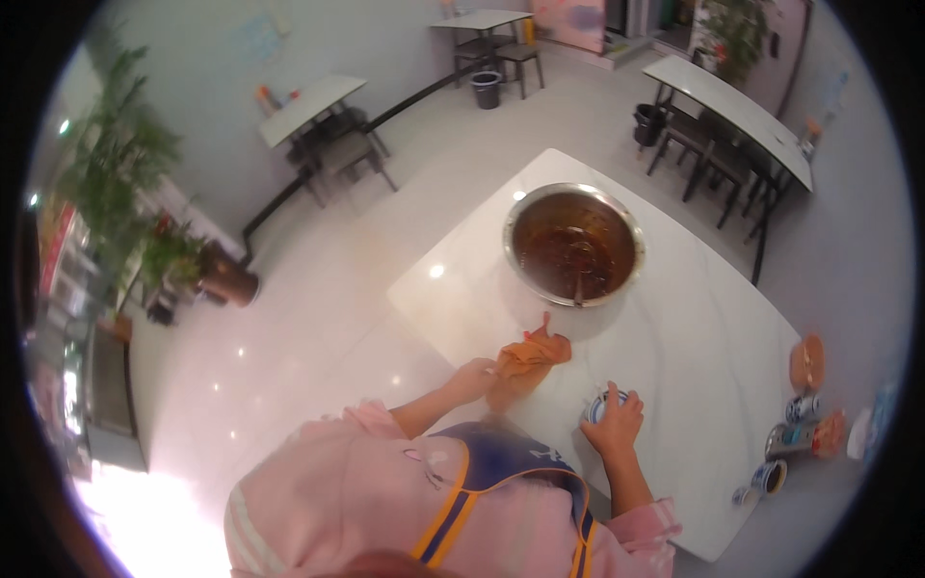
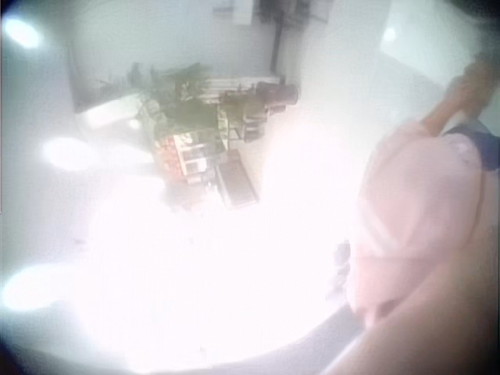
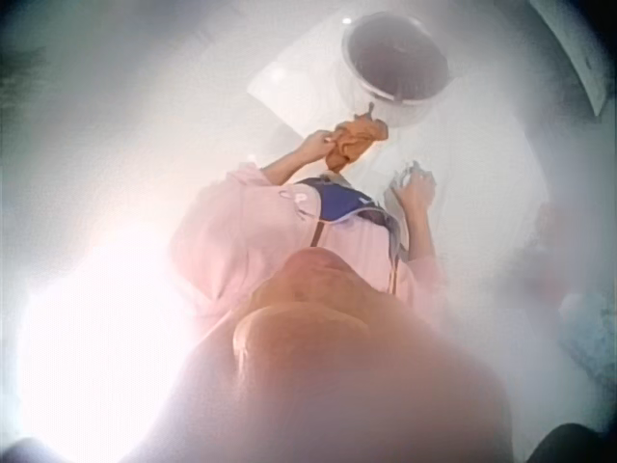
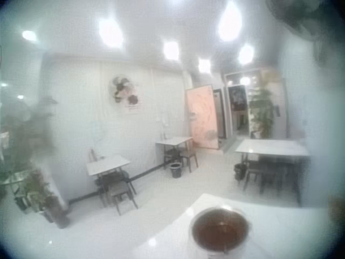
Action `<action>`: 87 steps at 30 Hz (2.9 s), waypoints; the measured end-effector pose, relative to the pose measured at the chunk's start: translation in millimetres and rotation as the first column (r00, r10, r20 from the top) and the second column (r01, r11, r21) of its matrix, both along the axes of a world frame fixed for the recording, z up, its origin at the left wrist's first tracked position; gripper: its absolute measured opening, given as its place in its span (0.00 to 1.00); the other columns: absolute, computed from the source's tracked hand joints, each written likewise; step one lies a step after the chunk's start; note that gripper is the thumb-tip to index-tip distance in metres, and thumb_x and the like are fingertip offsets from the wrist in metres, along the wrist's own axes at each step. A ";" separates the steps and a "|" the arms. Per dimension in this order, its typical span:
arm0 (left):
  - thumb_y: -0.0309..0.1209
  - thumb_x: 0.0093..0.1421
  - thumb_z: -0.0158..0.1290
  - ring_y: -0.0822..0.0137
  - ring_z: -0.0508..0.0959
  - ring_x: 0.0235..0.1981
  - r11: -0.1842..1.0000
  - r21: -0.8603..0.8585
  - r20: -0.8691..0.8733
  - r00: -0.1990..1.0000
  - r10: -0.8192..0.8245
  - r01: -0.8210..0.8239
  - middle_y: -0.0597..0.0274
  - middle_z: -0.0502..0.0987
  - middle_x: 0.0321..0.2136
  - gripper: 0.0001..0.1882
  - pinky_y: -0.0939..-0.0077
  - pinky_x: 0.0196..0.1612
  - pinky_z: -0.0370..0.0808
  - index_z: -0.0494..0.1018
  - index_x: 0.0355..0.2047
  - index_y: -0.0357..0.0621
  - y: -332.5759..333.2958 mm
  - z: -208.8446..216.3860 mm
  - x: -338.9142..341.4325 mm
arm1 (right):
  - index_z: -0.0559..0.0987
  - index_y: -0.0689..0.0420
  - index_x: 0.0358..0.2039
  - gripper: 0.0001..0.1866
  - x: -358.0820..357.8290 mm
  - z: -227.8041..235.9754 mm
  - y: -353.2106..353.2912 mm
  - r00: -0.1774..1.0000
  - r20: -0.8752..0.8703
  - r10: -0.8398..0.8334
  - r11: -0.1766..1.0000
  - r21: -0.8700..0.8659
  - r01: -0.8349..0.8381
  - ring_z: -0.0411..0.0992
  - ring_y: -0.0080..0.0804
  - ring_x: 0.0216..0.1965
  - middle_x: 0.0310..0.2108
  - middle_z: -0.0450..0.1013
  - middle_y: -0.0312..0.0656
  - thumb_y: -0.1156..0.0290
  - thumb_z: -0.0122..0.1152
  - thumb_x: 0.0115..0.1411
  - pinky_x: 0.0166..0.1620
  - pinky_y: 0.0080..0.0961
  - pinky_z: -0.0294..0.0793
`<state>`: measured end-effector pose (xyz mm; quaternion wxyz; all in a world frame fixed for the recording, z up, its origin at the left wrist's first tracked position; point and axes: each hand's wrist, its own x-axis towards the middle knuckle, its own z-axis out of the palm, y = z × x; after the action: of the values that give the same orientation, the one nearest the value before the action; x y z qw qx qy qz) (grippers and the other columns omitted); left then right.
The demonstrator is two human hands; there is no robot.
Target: The person wipes a white table with an orange cloth, moving cups and a bowl aside to reach different areas. They clean around and under the items, then return the cups and bowl to their original positions.
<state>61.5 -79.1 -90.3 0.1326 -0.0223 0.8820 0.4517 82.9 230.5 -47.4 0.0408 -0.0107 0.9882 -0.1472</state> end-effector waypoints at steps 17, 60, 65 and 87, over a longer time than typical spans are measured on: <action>0.30 0.54 0.52 0.55 0.79 0.36 0.999 -0.006 -0.158 0.987 0.032 -0.034 0.46 0.76 0.38 0.14 0.66 0.43 0.74 0.77 0.41 0.43 -21.3 -44.7 18.6 | 0.66 0.49 0.58 0.44 3.9 -9.5 20.0 0.989 -0.116 0.089 0.995 0.044 -0.085 0.62 0.55 0.46 0.48 0.61 0.57 0.59 0.69 0.35 0.46 0.47 0.67; 0.31 0.61 0.52 0.74 0.73 0.29 0.914 0.395 0.170 0.985 0.031 -0.097 0.64 0.76 0.26 0.09 0.81 0.34 0.69 0.73 0.33 0.36 13.9 6.7 -3.8 | 0.64 0.46 0.59 0.45 40.2 34.5 51.5 0.994 0.095 -0.058 0.998 0.039 0.054 0.62 0.52 0.47 0.47 0.62 0.57 0.56 0.66 0.36 0.46 0.43 0.67; 0.30 0.61 0.52 0.74 0.75 0.31 0.935 0.320 0.189 0.977 0.097 -0.155 0.61 0.77 0.28 0.09 0.81 0.36 0.69 0.74 0.36 0.36 -9.8 7.4 8.8 | 0.65 0.48 0.59 0.44 33.6 46.7 42.8 0.998 0.030 0.047 0.995 0.085 -0.049 0.62 0.49 0.44 0.44 0.62 0.56 0.57 0.67 0.36 0.41 0.40 0.66; 0.32 0.62 0.51 0.69 0.78 0.37 0.938 0.306 0.225 0.970 0.092 -0.160 0.60 0.78 0.35 0.12 0.78 0.40 0.71 0.74 0.39 0.35 -72.3 3.1 8.5 | 0.65 0.48 0.58 0.44 27.7 77.5 18.8 0.999 0.039 0.030 0.998 0.056 -0.032 0.62 0.52 0.46 0.46 0.62 0.55 0.60 0.66 0.35 0.45 0.40 0.67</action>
<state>69.9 -151.4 -87.3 0.1962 -0.1042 0.7745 0.5923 110.6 249.3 30.1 0.0621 -0.0222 0.9907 -0.1188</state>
